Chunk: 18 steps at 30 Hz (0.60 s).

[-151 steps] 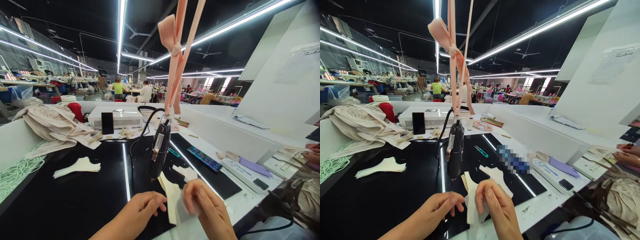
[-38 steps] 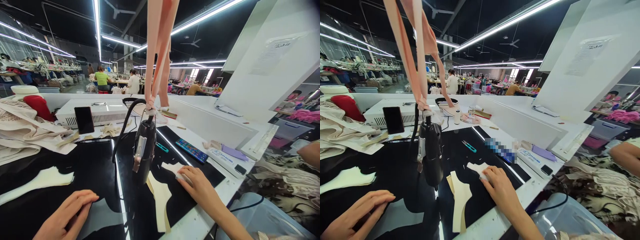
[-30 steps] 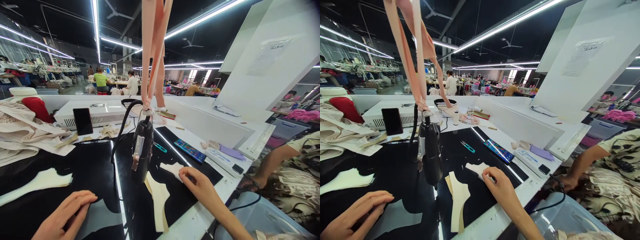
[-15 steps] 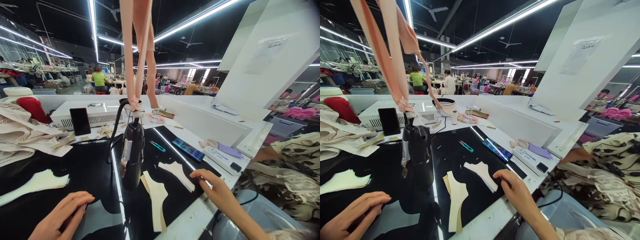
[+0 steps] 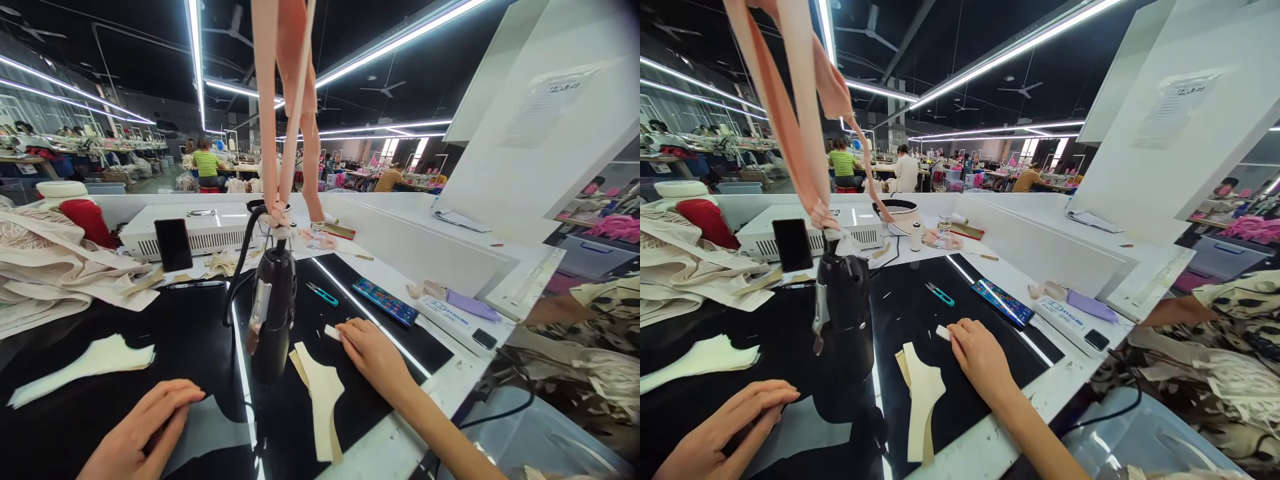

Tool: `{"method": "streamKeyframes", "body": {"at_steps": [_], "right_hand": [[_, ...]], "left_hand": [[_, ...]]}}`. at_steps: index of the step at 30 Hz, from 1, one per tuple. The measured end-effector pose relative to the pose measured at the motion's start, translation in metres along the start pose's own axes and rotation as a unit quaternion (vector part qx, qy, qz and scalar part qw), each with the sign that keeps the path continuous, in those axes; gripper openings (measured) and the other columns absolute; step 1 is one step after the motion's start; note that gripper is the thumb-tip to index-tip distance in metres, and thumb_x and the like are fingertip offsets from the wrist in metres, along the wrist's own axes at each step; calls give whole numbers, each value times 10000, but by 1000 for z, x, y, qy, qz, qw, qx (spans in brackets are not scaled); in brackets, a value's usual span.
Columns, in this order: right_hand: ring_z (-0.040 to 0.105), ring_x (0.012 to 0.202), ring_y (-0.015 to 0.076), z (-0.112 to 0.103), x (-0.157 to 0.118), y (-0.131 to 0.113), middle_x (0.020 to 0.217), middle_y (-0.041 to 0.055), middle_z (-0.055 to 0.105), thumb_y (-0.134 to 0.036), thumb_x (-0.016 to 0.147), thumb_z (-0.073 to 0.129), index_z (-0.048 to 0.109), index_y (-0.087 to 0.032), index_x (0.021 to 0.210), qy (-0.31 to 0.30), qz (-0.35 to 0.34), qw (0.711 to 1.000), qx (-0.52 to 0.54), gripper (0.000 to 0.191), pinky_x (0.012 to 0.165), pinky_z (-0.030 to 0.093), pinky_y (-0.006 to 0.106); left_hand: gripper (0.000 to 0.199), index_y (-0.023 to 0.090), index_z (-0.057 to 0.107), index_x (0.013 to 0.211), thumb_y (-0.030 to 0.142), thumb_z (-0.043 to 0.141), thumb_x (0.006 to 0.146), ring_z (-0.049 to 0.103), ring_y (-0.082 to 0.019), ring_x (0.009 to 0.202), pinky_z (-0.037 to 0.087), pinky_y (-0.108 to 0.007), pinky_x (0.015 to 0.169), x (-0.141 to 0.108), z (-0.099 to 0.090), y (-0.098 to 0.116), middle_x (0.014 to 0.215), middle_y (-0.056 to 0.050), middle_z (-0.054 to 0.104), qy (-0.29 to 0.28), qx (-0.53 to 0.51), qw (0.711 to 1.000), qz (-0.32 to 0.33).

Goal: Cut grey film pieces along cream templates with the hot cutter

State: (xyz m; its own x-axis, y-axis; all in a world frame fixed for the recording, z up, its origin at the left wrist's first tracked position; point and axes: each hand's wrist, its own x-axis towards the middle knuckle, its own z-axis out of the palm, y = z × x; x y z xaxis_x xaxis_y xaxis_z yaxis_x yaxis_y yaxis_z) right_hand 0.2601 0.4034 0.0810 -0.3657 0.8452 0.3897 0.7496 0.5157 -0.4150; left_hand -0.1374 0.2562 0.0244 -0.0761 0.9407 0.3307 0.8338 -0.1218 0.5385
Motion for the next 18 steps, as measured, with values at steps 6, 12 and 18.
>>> {"method": "streamKeyframes", "body": {"at_steps": [6, 12, 18], "right_hand": [[706, 858, 241, -5, -1, 4, 957, 43, 761, -301, 981, 499, 722, -244, 941, 8, 79, 996, 37, 234, 767, 528, 352], [640, 681, 167, -8, -2, 10, 743, -20, 693, -321, 986, 556, 702, -204, 836, 0, 141, 986, 95, 240, 641, 469, 284], [596, 662, 147, -7, -2, 14, 714, -32, 622, -378, 1026, 573, 671, -169, 828, -14, 165, 978, 124, 304, 657, 484, 290]], "left_hand": [[299, 416, 701, 1184, 509, 475, 1013, 674, -218, 1207, 549, -351, 1066, -1, 1, 2, 1296, 61, 663, -2, -4, 1000, -8], [296, 409, 691, 1196, 496, 472, 1017, 673, -216, 1207, 547, -361, 1072, -2, 1, -1, 1304, 58, 655, -6, 4, 1000, 1], [291, 407, 698, 1180, 493, 474, 1015, 672, -216, 1208, 548, -358, 1070, 0, 0, 1, 1299, 60, 658, -2, 7, 1000, -1]]}}
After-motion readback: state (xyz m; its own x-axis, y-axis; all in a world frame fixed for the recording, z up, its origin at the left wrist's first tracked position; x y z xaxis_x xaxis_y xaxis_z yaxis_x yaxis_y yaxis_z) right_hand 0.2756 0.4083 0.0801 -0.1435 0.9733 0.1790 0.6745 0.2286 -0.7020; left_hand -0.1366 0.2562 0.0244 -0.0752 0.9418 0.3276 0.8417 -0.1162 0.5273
